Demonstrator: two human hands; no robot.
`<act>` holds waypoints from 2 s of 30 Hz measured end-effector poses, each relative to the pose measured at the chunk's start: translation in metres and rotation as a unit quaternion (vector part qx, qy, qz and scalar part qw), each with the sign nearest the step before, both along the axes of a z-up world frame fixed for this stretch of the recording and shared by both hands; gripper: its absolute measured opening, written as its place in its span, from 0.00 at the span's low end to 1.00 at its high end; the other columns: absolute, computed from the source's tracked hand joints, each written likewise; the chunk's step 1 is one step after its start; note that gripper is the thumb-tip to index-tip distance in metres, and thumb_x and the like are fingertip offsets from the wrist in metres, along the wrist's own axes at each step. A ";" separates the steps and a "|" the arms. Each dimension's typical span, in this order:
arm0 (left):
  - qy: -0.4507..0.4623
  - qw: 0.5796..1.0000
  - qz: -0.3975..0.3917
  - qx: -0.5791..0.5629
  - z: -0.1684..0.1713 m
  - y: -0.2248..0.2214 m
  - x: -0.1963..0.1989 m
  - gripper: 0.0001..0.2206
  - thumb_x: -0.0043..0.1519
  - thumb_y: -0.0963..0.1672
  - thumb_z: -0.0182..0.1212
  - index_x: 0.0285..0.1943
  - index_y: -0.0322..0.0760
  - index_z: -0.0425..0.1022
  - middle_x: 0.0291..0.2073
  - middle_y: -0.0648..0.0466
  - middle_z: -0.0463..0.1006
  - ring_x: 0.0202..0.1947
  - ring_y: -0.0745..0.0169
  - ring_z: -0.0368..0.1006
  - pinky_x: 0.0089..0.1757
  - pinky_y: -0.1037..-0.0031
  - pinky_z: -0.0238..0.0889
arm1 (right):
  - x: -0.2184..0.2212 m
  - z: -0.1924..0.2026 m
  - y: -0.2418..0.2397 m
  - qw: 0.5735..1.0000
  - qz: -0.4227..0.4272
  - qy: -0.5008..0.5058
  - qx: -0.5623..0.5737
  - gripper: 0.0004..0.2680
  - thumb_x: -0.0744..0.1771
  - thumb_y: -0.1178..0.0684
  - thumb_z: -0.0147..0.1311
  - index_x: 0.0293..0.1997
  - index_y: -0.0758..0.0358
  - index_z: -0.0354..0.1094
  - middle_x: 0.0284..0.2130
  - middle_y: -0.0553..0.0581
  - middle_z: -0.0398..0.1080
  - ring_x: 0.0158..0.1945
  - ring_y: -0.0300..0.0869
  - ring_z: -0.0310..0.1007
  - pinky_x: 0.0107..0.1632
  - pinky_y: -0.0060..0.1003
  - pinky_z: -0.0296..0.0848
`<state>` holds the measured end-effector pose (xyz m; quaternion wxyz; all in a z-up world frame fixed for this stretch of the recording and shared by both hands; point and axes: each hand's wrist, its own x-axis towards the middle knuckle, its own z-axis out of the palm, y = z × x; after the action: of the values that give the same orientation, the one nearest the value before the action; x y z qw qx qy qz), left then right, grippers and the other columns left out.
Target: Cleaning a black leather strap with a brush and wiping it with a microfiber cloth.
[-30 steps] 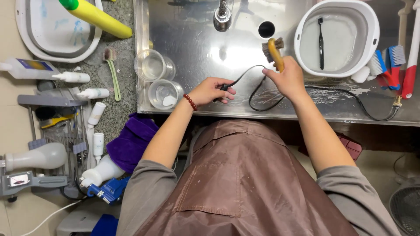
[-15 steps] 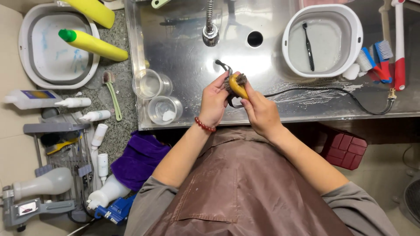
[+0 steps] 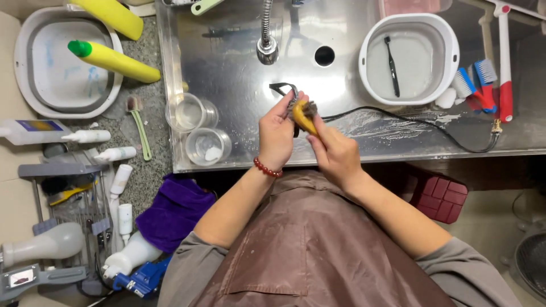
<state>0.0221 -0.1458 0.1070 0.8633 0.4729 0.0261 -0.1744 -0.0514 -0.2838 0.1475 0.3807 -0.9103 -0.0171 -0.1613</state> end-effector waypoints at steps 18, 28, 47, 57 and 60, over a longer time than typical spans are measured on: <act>-0.169 0.943 -0.009 0.286 0.049 -0.006 -0.009 0.17 0.64 0.34 0.60 0.63 0.27 0.73 0.42 0.47 0.85 0.42 0.69 0.82 0.44 0.79 0.76 | 0.008 0.024 -0.039 0.990 -0.080 0.077 0.086 0.18 0.70 0.54 0.58 0.69 0.67 0.65 0.37 0.66 0.77 0.36 0.48 0.78 0.41 0.37 0.75; -0.513 0.767 0.078 0.377 0.093 0.014 0.001 0.11 0.57 0.31 0.67 0.46 0.26 0.78 0.42 0.43 0.82 0.43 0.49 0.82 0.44 0.69 0.77 | -0.007 0.068 -0.037 0.998 0.028 0.022 0.047 0.17 0.69 0.58 0.61 0.66 0.69 0.66 0.42 0.67 0.77 0.39 0.47 0.79 0.43 0.35 0.75; -0.291 0.902 0.130 0.292 0.090 0.016 0.000 0.08 0.57 0.31 0.63 0.42 0.27 0.80 0.39 0.46 0.85 0.39 0.64 0.82 0.44 0.77 0.75 | -0.015 0.063 -0.014 0.994 0.077 -0.039 0.065 0.19 0.67 0.62 0.61 0.67 0.66 0.64 0.32 0.61 0.72 0.31 0.46 0.72 0.36 0.38 0.72; -0.299 0.896 0.145 0.294 0.099 0.020 -0.003 0.09 0.57 0.31 0.59 0.42 0.25 0.81 0.40 0.46 0.85 0.41 0.63 0.82 0.44 0.77 0.74 | -0.011 0.072 -0.012 0.997 0.064 -0.040 0.026 0.19 0.68 0.60 0.61 0.67 0.66 0.65 0.34 0.62 0.74 0.31 0.46 0.73 0.36 0.38 0.73; -0.323 0.879 0.109 0.334 0.092 0.016 -0.020 0.06 0.57 0.33 0.67 0.41 0.27 0.80 0.35 0.48 0.84 0.34 0.66 0.81 0.37 0.79 0.72 | -0.008 0.082 -0.010 0.998 0.031 -0.021 0.040 0.18 0.69 0.60 0.60 0.68 0.67 0.64 0.39 0.65 0.76 0.36 0.47 0.77 0.41 0.37 0.75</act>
<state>0.0023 -0.1294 0.1987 0.6281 0.7574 -0.1458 0.1023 -0.0596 -0.2942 0.2297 0.4213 -0.8897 -0.0466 -0.1696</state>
